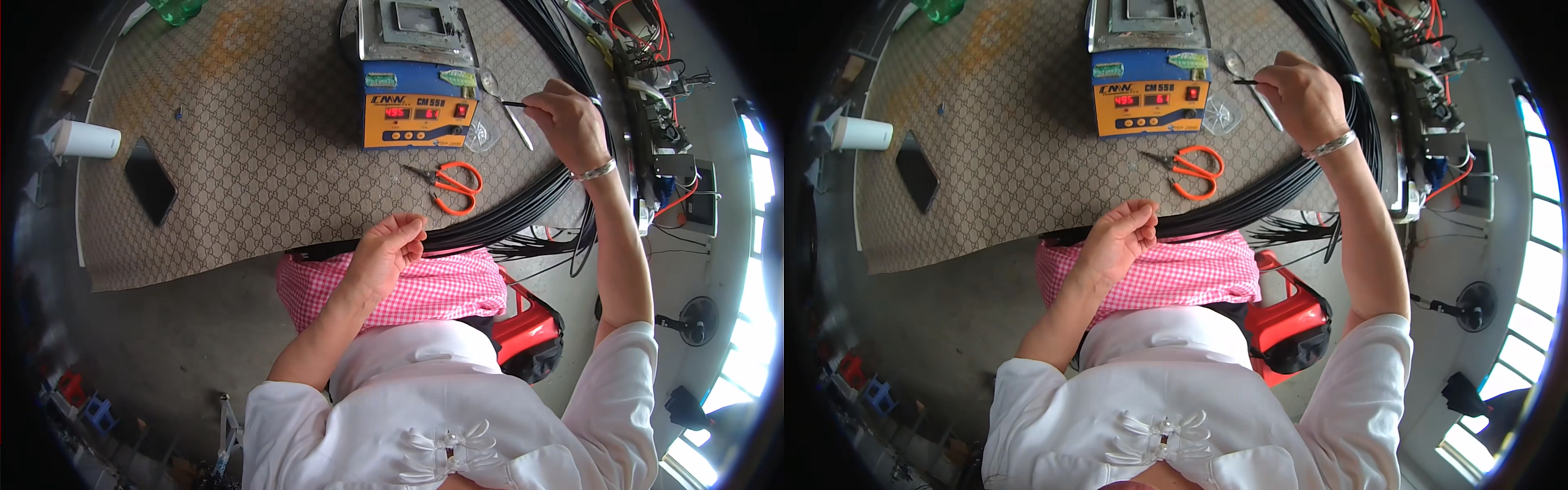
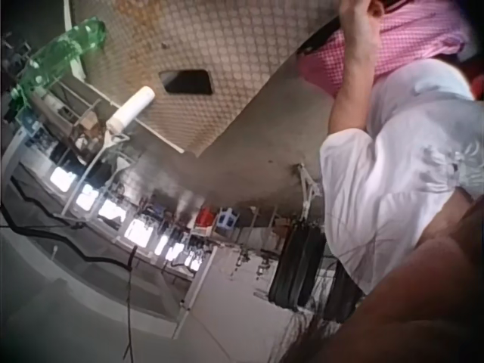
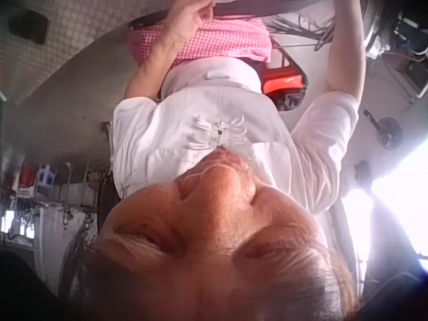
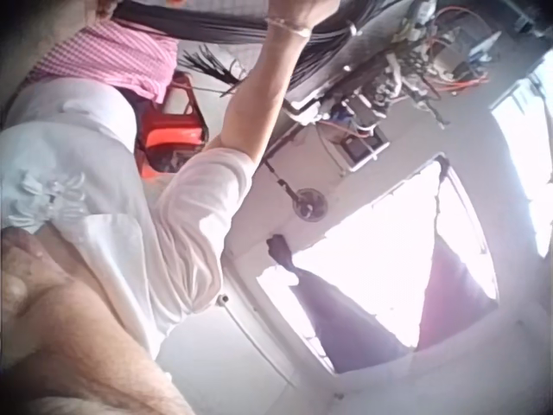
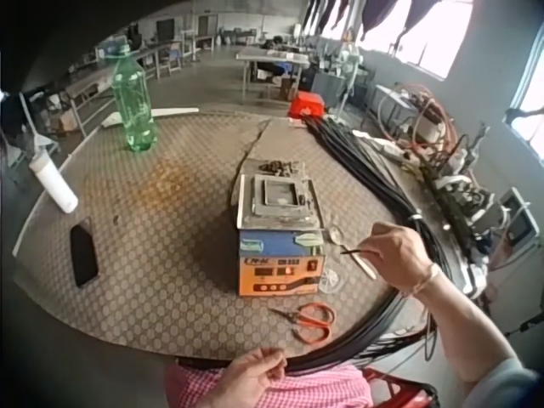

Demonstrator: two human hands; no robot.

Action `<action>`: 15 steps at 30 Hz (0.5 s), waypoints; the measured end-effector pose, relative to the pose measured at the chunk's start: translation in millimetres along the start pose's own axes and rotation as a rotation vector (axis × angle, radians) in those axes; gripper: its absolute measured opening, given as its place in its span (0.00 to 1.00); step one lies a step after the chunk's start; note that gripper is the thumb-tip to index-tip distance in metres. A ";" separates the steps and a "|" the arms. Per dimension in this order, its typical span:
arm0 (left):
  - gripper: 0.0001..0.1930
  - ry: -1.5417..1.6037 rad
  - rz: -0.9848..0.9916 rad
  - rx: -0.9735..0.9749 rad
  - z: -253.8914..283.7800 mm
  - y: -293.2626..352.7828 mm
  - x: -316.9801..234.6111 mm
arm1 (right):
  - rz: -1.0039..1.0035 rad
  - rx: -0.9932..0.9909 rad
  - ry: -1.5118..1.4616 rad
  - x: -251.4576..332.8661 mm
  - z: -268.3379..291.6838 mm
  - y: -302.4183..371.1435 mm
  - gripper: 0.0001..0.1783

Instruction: Assembling and testing electrical wire harnesses using a specialized terminal machine and manual connectors.

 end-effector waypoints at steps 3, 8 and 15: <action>0.06 -0.002 -0.005 -0.012 0.8 -1.4 -1.5 | 0.080 -0.072 0.035 8.6 19.8 -31.3 0.04; 0.05 -0.024 -0.020 -0.054 6.1 -2.1 -3.7 | 0.183 -0.089 0.210 25.3 20.4 -85.8 0.05; 0.05 -0.017 -0.002 -0.053 8.4 -4.5 -4.4 | 0.239 0.016 0.312 48.3 1.6 -125.0 0.04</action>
Point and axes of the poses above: each hand's wrist, its own y-axis away from the middle knuckle, its own z-axis out of the back of the hand, x = y × z, the point moved 7 cm from there along -y, towards the middle knuckle, and after that the axes turned 12 degrees about y, right-handed, at the moved point
